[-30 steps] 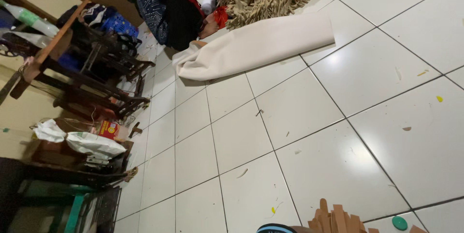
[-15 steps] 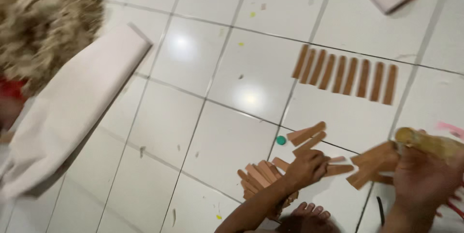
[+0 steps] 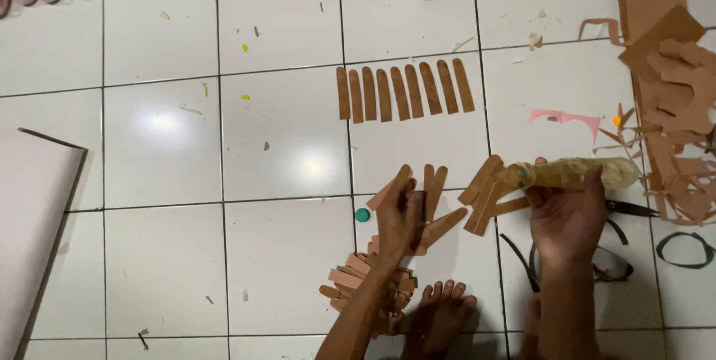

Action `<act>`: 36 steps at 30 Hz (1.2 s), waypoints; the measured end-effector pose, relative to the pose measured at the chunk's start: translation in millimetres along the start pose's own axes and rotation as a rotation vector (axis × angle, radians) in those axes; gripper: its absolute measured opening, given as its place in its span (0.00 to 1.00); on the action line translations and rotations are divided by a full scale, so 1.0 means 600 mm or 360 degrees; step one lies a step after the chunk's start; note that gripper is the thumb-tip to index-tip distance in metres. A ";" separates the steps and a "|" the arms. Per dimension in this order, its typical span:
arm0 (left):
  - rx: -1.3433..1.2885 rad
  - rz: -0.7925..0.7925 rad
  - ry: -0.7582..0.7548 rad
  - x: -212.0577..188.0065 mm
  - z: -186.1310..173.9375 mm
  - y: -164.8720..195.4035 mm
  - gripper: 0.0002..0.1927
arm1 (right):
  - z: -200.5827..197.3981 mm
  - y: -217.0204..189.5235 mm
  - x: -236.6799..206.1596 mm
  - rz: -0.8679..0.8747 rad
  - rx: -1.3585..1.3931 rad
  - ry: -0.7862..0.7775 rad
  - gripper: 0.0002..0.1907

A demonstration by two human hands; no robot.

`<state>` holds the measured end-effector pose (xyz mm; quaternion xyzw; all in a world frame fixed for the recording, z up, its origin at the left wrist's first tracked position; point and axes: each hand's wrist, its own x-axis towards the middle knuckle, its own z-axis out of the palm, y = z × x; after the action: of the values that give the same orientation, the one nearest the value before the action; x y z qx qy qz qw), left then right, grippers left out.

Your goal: The person sits on a tiled floor and applies glue from a plastic bottle to small wooden craft sticks. They pick up each stick, apply glue, and place it in a row on the floor. A second person briefly walks through the scene.

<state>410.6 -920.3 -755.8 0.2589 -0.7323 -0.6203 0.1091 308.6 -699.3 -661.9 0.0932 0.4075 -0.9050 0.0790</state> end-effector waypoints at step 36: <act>-0.0508 -0.0574 -0.0257 -0.002 -0.015 -0.002 0.17 | 0.020 0.142 -0.001 -0.0395 -0.1137 -0.0730 0.20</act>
<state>416.0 -927.2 -754.8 0.3145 -0.5733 -0.7562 -0.0228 326.4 -764.1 -715.3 -0.1929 0.6749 -0.7071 0.0854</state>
